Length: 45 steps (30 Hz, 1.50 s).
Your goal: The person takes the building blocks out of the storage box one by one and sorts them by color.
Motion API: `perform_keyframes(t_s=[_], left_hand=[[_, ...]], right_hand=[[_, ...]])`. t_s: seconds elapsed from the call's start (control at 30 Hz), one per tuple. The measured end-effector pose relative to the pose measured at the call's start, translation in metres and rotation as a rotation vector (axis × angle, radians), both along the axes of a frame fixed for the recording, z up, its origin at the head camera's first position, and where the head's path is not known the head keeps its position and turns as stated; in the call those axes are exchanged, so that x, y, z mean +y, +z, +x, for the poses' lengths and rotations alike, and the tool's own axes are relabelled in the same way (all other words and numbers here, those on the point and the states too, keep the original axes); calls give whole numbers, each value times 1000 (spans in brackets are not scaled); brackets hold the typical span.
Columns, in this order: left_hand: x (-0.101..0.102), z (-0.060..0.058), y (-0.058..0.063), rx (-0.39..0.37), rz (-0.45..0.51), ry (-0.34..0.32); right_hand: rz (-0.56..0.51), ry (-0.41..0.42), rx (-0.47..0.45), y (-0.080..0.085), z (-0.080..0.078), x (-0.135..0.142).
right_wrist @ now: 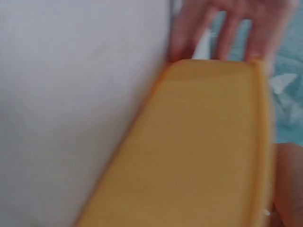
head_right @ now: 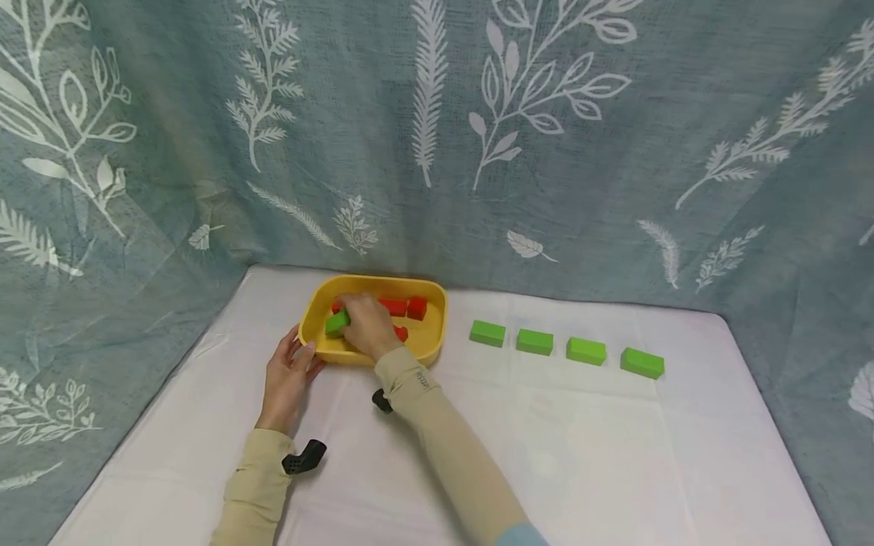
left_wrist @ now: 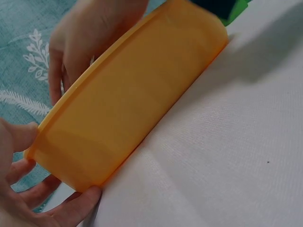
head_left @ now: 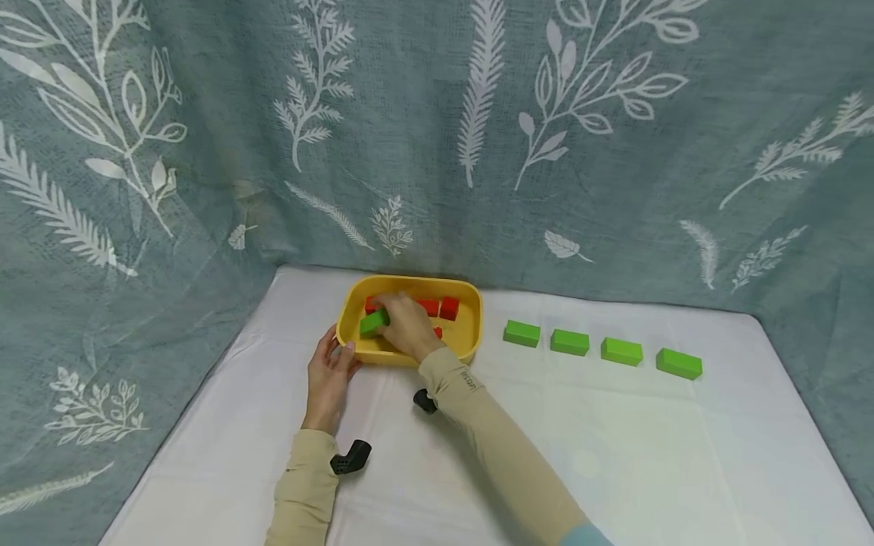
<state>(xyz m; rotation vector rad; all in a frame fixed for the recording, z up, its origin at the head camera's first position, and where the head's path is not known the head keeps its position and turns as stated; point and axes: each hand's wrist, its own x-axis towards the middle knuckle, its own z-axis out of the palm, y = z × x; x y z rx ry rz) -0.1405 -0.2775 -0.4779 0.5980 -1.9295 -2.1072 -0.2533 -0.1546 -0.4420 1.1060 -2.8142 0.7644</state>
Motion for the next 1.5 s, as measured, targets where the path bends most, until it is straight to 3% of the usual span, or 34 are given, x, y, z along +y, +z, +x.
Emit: perform_keyframes(t_s=[0.13,0.33,0.57,0.73,0.9,1.03,1.2,1.5], left_hand=[[0,0,2,-14,12,10],[2,1,2,-26,-2,5],[-1,-1,5,-64,-41,-8],[-3,-3,8,-71,-54,1],[-1,-3,9,-84,-61,12],[3,-3,8,-110,-53,-3],[2,-3,8,-82,-48,6],[5,-1,7,-121,-45,18]], right_hand=[[-95,14,-79,13,4,8],[-303,3,-146,18,9,38],[-656,-82,-317,17,10,103],[-761,-157,-320,18,11,156],[-763,-253,-314,11,13,204],[-703,-326,-325,-3,21,231],[-611,-322,-340,-18,28,238],[-378,-309,-274,-29,42,244]])
